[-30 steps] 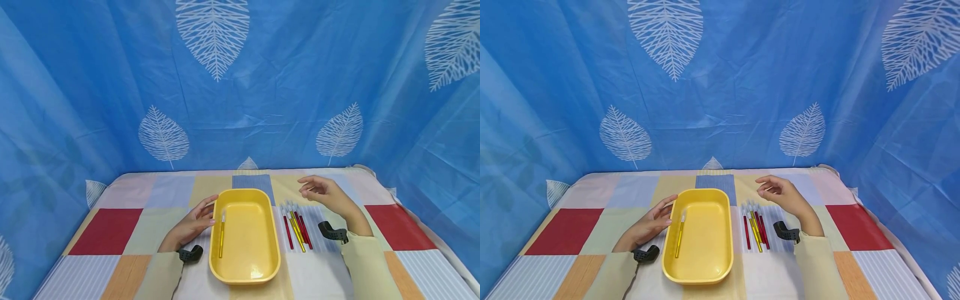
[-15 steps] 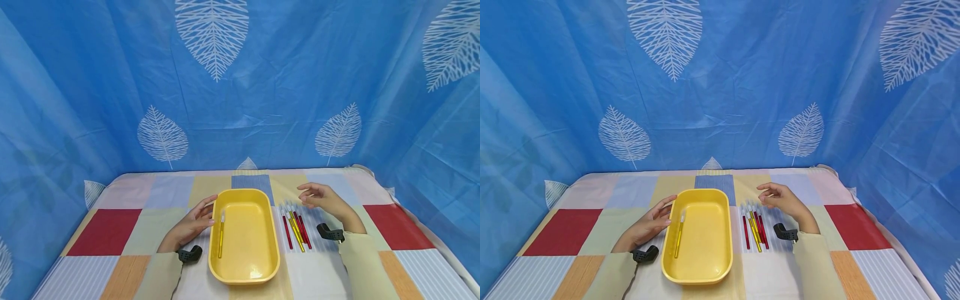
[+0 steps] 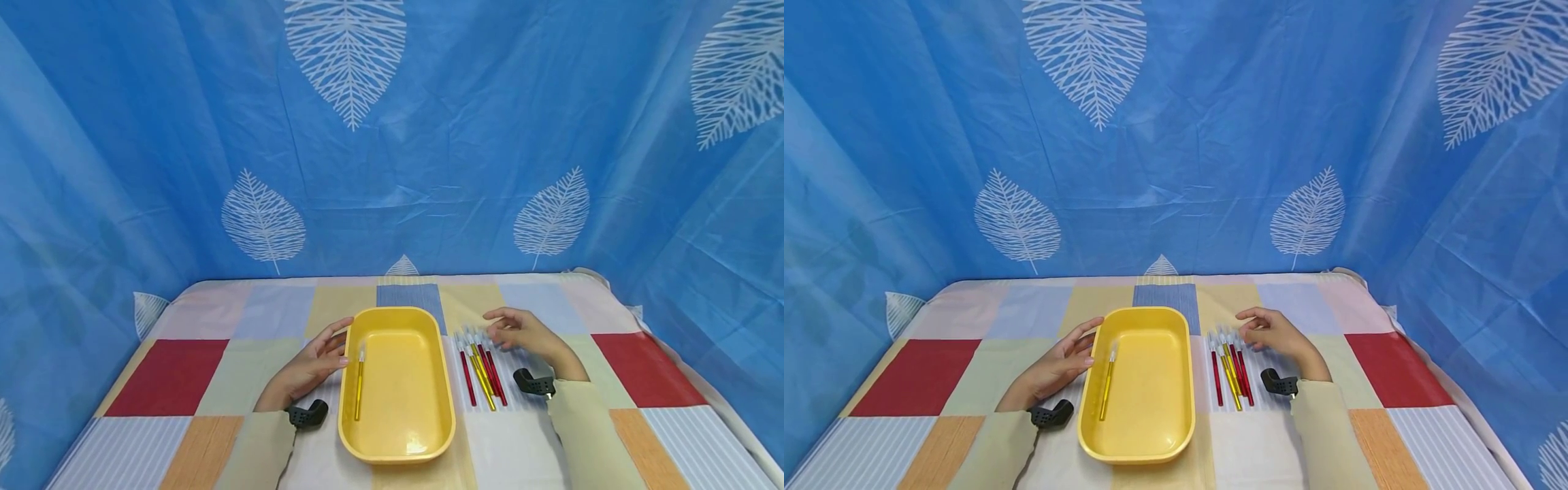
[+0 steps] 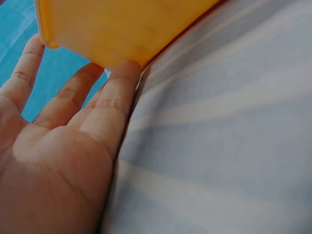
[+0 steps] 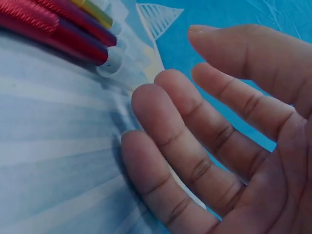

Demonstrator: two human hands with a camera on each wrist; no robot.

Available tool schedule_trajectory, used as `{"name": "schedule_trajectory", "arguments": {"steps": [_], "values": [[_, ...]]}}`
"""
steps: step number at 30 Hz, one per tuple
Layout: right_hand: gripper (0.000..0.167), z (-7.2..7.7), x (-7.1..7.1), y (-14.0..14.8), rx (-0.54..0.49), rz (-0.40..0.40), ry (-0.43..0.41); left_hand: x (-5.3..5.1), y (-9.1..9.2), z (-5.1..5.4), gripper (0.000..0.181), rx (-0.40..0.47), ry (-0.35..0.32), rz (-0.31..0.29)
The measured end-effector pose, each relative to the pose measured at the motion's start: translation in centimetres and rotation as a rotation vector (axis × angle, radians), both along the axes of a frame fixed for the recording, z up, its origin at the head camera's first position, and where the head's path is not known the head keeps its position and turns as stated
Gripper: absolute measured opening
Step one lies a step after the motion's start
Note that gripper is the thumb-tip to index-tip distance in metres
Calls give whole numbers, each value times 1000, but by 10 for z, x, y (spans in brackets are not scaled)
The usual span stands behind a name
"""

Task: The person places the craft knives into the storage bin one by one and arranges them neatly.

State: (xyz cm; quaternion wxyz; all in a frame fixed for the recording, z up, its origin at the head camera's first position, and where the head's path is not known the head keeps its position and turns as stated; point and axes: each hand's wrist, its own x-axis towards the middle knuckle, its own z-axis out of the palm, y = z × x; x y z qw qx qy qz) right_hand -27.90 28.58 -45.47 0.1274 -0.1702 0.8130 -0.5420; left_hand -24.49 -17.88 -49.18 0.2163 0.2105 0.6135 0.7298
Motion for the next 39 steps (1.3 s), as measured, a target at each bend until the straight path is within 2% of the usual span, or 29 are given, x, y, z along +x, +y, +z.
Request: {"name": "schedule_trajectory", "arguments": {"steps": [13, 23, 32, 39], "values": [[48, -7, 1, -4, 93, 16, -23, -1, -2, -2, 86, 6, 3, -7], [47, -3, 3, -13, 220, -25, 32, -2, -1, -1, 85, -3, -2, -1], [39, -5, 2, -17, 228, -20, 31, 0, -2, -1, 86, -5, -3, -3], [41, -4, 1, -8, 154, 9, 2, -2, -1, 0, 84, 0, -1, -4]]}}
